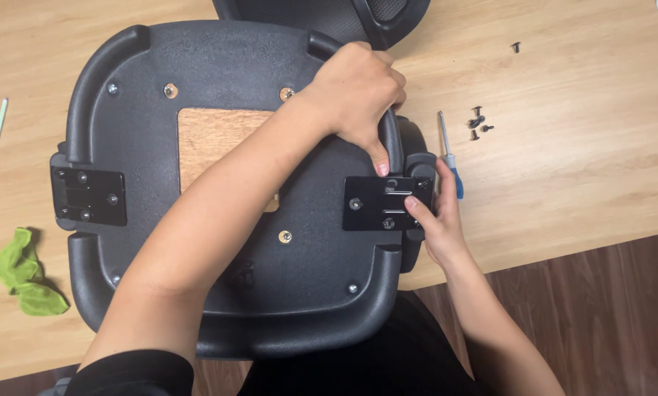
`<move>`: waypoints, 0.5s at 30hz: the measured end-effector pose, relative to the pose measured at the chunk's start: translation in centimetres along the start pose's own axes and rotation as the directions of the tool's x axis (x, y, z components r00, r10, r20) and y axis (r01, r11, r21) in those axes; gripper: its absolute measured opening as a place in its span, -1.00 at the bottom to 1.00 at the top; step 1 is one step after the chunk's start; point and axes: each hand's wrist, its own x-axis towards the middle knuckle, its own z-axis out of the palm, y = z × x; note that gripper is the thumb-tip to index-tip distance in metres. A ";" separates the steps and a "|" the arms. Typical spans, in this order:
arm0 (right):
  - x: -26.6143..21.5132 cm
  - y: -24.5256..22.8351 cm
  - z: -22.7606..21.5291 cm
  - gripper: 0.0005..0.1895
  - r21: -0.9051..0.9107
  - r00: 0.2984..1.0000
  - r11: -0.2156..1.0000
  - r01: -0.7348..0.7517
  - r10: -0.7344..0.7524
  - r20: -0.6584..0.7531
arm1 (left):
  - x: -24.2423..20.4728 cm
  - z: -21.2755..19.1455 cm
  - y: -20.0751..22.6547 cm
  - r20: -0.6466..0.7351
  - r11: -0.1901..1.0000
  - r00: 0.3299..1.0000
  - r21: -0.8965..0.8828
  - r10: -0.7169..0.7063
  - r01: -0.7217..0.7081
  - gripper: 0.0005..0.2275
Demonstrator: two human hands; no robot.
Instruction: The person attaches an armrest bracket to the underside of a chair seat. They align the black metal bracket against the seat edge, position screws into the holes, and drive them in with a screwdriver, then move to attach the second bracket on the other side.
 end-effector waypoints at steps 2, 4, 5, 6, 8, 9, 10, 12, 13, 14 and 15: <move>-0.2 -0.6 0.4 -0.09 -0.026 1.000 1.000 -0.018 0.018 0.007 | 0.0 0.0 -0.1 -0.007 1.000 1.000 0.000 0.003 -0.003 -0.24; -0.5 -0.7 0.5 -0.08 -0.051 0.999 0.998 -0.038 0.038 0.012 | 0.1 0.0 0.0 -0.012 1.000 1.000 -0.002 0.008 -0.008 -0.24; -0.6 -0.4 0.5 -0.08 -0.058 0.999 0.997 -0.046 0.046 0.006 | 0.0 0.0 0.0 -0.007 1.000 1.000 -0.012 -0.004 0.004 -0.23; -0.6 -0.1 0.5 -0.09 -0.064 0.999 0.997 -0.053 0.053 0.003 | 0.0 -0.1 -0.1 -0.002 1.000 1.000 -0.018 -0.016 0.016 -0.23; -0.5 -0.1 0.7 -0.09 -0.077 0.999 0.996 -0.047 0.047 -0.009 | -0.1 -0.2 -0.1 -0.001 1.000 1.000 -0.015 -0.016 0.015 -0.23; -0.6 -0.1 0.9 -0.10 -0.092 0.999 0.995 -0.045 0.043 -0.020 | -0.1 -0.2 0.0 -0.001 1.000 1.000 -0.016 -0.017 0.017 -0.24; -0.6 -0.2 0.8 -0.10 -0.091 0.999 0.995 -0.045 0.044 -0.020 | -0.1 -0.2 0.0 0.000 1.000 1.000 -0.016 -0.017 0.017 -0.24; -0.7 -0.4 0.7 -0.11 -0.170 0.999 0.985 -0.041 0.037 -0.026 | -0.1 -0.3 0.0 0.011 1.000 1.000 -0.003 -0.025 0.025 -0.24; -0.6 -0.4 0.6 -0.11 -0.170 0.999 0.985 -0.038 0.034 -0.026 | 0.0 -0.3 0.0 0.010 1.000 1.000 0.000 -0.024 0.024 -0.24; -0.6 -0.5 0.6 -0.11 -0.195 0.999 0.980 -0.037 0.034 -0.017 | 0.0 -0.2 0.0 0.008 1.000 1.000 -0.006 -0.021 0.021 -0.24; -0.6 -0.5 0.5 -0.11 -0.220 0.999 0.975 -0.035 0.034 -0.008 | 0.0 -0.1 0.0 0.007 1.000 1.000 -0.012 -0.018 0.018 -0.24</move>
